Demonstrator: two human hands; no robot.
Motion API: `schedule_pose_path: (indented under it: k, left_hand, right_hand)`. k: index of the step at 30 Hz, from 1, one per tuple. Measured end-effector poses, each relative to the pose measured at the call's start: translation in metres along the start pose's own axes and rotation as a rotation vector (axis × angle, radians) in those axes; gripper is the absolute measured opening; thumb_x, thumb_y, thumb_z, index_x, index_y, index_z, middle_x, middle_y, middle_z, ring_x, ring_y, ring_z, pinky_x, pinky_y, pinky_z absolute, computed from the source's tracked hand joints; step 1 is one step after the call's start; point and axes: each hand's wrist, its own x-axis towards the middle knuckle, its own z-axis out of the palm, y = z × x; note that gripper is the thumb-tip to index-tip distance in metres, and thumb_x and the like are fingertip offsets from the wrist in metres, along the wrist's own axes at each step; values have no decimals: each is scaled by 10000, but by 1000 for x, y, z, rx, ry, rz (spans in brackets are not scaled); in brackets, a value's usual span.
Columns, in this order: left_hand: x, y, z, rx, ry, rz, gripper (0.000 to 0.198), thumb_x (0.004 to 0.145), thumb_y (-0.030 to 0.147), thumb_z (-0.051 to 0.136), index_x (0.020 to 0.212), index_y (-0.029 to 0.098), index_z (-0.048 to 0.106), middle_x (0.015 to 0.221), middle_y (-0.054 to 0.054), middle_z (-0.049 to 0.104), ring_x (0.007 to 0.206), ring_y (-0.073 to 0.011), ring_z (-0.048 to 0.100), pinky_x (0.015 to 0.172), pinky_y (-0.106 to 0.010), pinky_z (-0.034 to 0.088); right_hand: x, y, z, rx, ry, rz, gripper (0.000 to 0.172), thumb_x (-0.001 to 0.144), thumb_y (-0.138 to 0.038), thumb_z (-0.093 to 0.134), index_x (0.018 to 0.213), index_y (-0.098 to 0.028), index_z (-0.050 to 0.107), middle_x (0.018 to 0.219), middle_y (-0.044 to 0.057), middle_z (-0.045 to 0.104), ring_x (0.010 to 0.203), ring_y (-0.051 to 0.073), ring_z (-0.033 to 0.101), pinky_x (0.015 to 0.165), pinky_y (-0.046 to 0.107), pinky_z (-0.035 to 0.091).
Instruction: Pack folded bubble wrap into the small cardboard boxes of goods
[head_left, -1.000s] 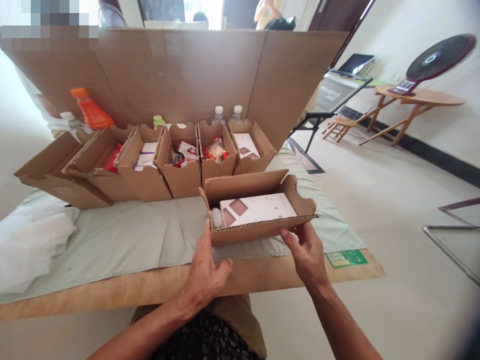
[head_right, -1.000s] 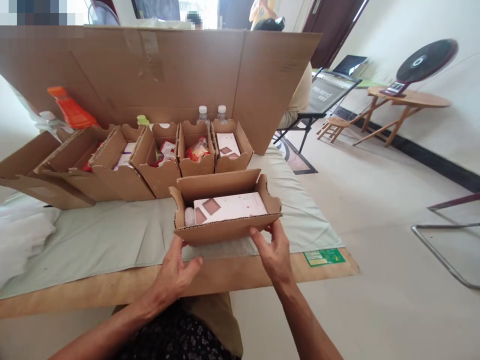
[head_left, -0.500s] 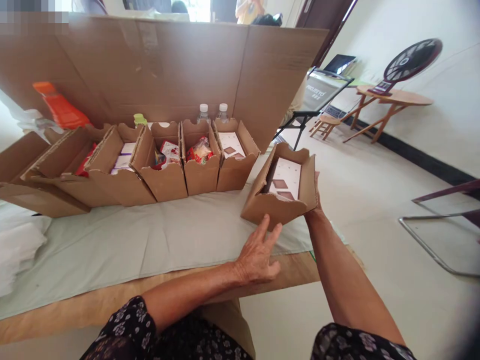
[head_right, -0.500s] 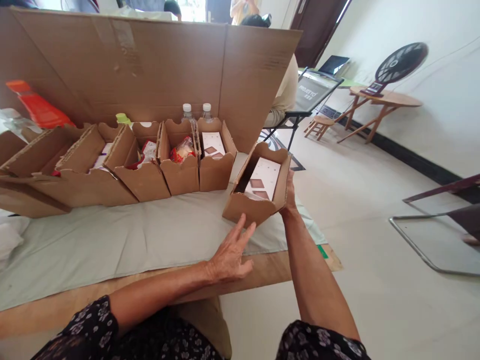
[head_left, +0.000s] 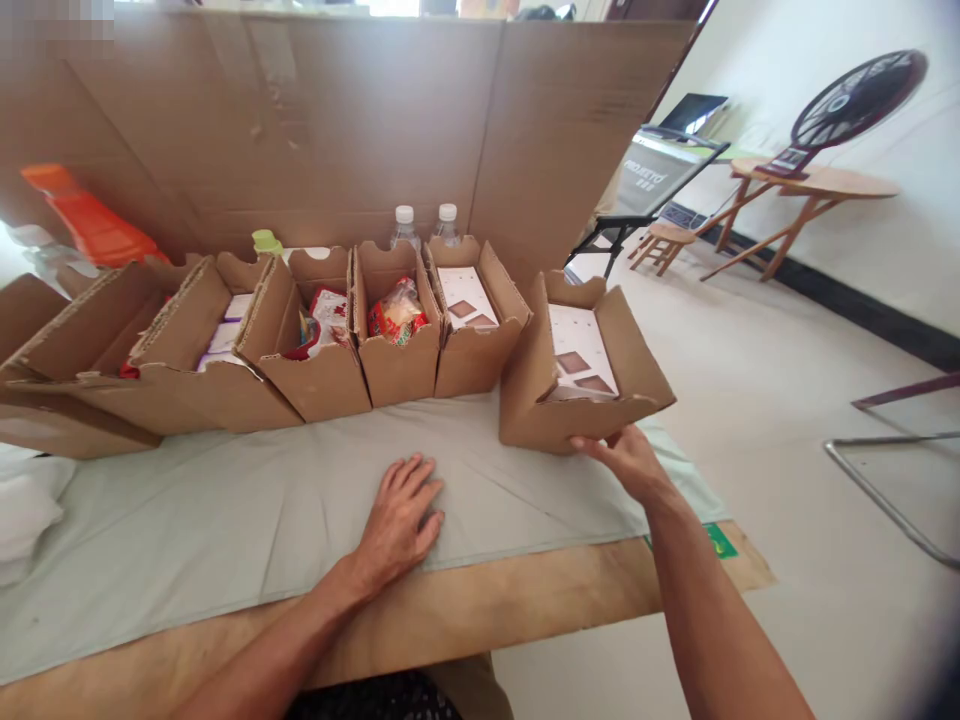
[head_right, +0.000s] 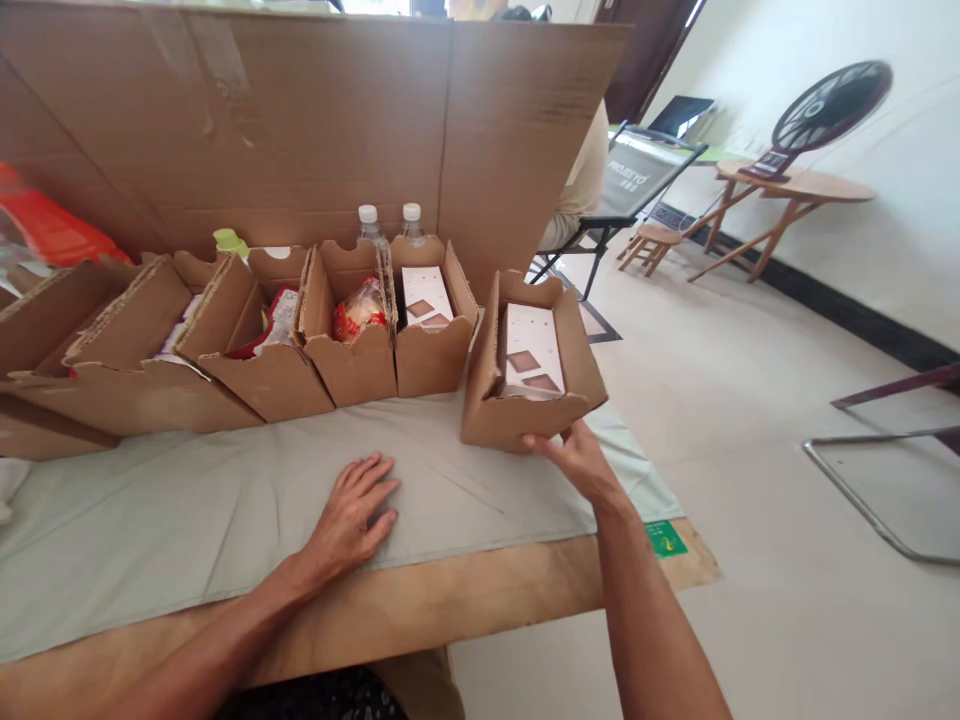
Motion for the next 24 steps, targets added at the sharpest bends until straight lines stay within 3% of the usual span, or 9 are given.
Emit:
schedule_pose_path:
  k: [5,8,12,15,17,19,21,22,24]
  left_hand:
    - [1,3,5,27,-44,17,407,853,179,595,1237,159,729,1444,-192,653,1395,-397,559,1136,-687,453]
    - [1,4,3,16,-49,-2,417,837,169,596,1232,165,731,1452,-182,651,1392,-396,560,1130,-691,456]
    - [1,4,3,-11,-65,-12,432,822,152,600,1235,169,725,1468,-178,638,1411,-390,543,1148,-691,439]
    - [1,4,4,-33,-63,-24,447,810,146,608,1242,178,717,1477,-176,629,1429,-380,528,1168,-684,422]
    - [1,4,4,-42,-59,-36,455,804,144,612,1246,184,712,1478,-175,628,1432,-377,527,1171,-682,421]
    - [2,4,3,-51,-65,-37,456,799,140,614,1242,184,712,1475,-176,630,1429,-378,530,1169,-684,424]
    - [2,4,1,-56,-77,-26,446,799,139,616,1233,175,716,1471,-183,633,1424,-383,536,1169,-688,426]
    - [2,4,1,-57,-79,-22,442,801,142,618,1230,171,718,1468,-187,634,1423,-386,538,1169,-692,425]
    - [2,3,0,-59,-75,-24,441,805,148,621,1233,171,722,1467,-188,634,1425,-391,536,1169,-698,421]
  right_hand:
    - [61,-12,-14,93,-38,-12,679,590,-590,945,1119,-252,686,1199,93,765,1150,335,689,1019,531,569]
    - [84,-20,-2,73,-41,-68,691,600,-596,938,1149,-256,694,1241,90,756,1206,332,670,1069,533,545]
    - [102,-25,18,19,33,-105,705,570,-684,906,1081,-242,706,1146,95,777,1103,334,706,1004,540,576]
    - [100,-26,25,-20,100,-110,667,578,-699,882,1018,-229,709,1038,95,781,991,331,727,924,542,599]
    - [89,-32,26,-74,237,-129,590,640,-671,854,995,-222,711,993,105,773,949,331,727,900,551,593]
    - [72,-48,30,-127,425,-163,474,765,-618,781,1011,-219,711,985,119,764,931,321,722,911,549,575]
    - [56,-73,40,-179,517,-226,386,881,-545,690,1099,-227,712,986,111,758,889,287,715,897,505,570]
    - [51,-88,49,-209,489,-267,371,912,-506,662,1168,-241,708,981,93,760,854,263,710,868,468,573]
    - [50,-117,70,-355,306,-377,456,919,-418,656,1352,-276,645,908,41,758,750,222,680,793,411,563]
